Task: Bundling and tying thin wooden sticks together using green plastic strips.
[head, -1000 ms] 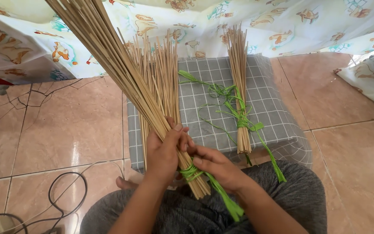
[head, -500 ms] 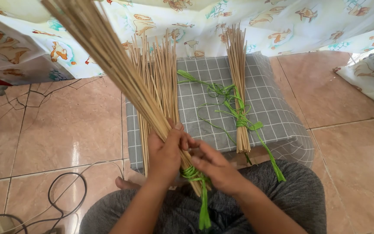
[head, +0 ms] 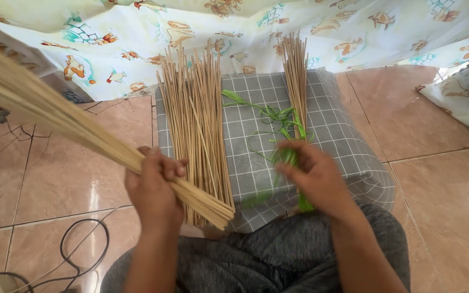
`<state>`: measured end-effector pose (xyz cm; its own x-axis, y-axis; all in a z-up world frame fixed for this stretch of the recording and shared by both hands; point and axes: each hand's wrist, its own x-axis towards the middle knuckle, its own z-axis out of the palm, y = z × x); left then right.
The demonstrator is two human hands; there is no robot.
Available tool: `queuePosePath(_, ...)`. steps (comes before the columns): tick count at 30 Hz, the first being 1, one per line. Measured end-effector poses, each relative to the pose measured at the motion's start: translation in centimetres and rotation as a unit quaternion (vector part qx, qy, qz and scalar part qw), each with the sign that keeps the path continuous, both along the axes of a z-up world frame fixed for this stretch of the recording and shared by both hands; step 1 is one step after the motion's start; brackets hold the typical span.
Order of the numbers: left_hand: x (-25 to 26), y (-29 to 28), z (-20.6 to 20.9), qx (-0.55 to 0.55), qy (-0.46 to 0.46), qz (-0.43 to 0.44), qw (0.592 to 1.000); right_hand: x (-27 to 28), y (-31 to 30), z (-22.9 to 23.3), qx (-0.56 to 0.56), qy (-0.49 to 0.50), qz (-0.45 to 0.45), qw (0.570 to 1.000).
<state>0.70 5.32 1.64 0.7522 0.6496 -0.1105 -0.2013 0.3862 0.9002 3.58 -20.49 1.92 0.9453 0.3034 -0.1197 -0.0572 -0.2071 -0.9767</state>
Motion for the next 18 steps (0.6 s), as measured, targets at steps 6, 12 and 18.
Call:
queuePosePath(6,-0.1,-2.8,0.2,0.036,0.098,-0.105,0.989,1.8,0.6,1.7,-0.217,-0.248,-0.157,0.931)
queuePosePath(12,-0.3,-4.8,-0.8,0.078,0.116,-0.181,0.974,-0.5,0.7,-1.3,-0.202,-0.289,-0.159,0.922)
queuePosePath(18,-0.5,-6.5,-2.3,0.029,0.127,-0.195,0.972,-4.8,5.1,-1.6,0.014,0.051,0.191,0.98)
